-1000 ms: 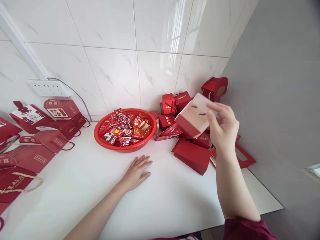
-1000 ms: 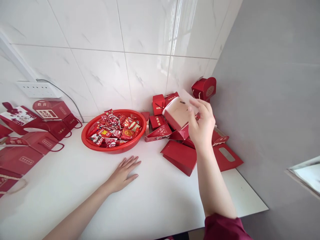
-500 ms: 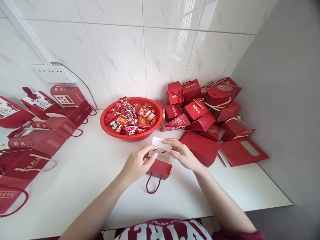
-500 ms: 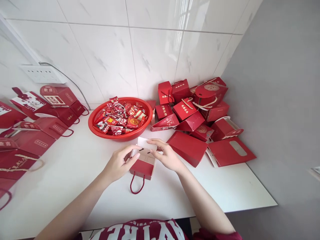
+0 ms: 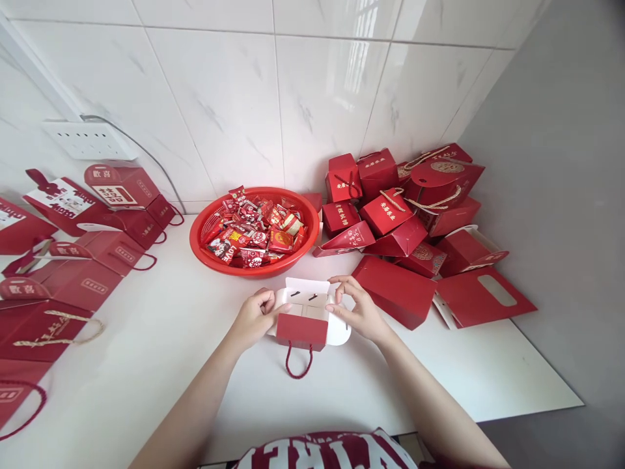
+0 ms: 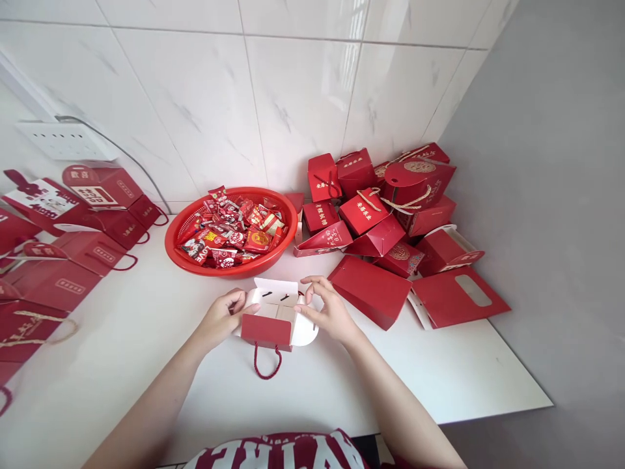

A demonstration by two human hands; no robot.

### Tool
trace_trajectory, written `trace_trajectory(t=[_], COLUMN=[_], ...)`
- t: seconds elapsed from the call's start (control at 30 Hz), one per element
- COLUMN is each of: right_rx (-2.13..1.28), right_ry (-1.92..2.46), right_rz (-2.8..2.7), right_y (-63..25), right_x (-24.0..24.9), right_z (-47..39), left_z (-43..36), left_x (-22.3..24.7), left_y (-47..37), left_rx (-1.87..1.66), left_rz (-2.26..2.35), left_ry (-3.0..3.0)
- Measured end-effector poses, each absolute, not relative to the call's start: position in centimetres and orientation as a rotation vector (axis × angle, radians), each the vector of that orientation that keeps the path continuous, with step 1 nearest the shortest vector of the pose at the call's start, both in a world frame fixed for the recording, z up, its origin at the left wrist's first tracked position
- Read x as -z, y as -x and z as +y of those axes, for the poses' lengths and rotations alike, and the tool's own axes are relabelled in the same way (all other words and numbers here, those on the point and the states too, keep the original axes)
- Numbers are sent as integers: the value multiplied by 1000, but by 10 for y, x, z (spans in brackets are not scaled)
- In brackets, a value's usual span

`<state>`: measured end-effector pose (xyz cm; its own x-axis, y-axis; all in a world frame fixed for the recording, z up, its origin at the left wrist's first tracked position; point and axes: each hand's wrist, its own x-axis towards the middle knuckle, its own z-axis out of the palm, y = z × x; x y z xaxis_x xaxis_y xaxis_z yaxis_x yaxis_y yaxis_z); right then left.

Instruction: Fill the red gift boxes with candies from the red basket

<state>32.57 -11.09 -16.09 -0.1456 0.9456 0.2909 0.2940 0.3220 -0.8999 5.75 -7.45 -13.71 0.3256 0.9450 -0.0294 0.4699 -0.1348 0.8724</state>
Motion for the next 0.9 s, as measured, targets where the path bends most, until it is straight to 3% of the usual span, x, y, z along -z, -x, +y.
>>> trace_trajectory(t=[0.1,0.2,0.4,0.63,0.9], right_rx=[-252,14,59,-66,-523], right_ry=[1187,1103,852,975,927], right_rz=[-1788,-1912,-2107,-2106,-1957], right_y=[-321,-316,-307,-318,-312], right_x=[167,173,184,179,171], right_z=[-115,-118,-116,-109,-110], left_z=[-75,-79,-81,-73,-65], left_x=[144,147,155,161,148], left_y=[-58,-60,-63,-53,-51], left_rx=[-789,-981,-1311,-1028,-852], left_rz=[1335,1332,964,713,735], left_ry=[-1915,-2091,-2213,-2298,-2136])
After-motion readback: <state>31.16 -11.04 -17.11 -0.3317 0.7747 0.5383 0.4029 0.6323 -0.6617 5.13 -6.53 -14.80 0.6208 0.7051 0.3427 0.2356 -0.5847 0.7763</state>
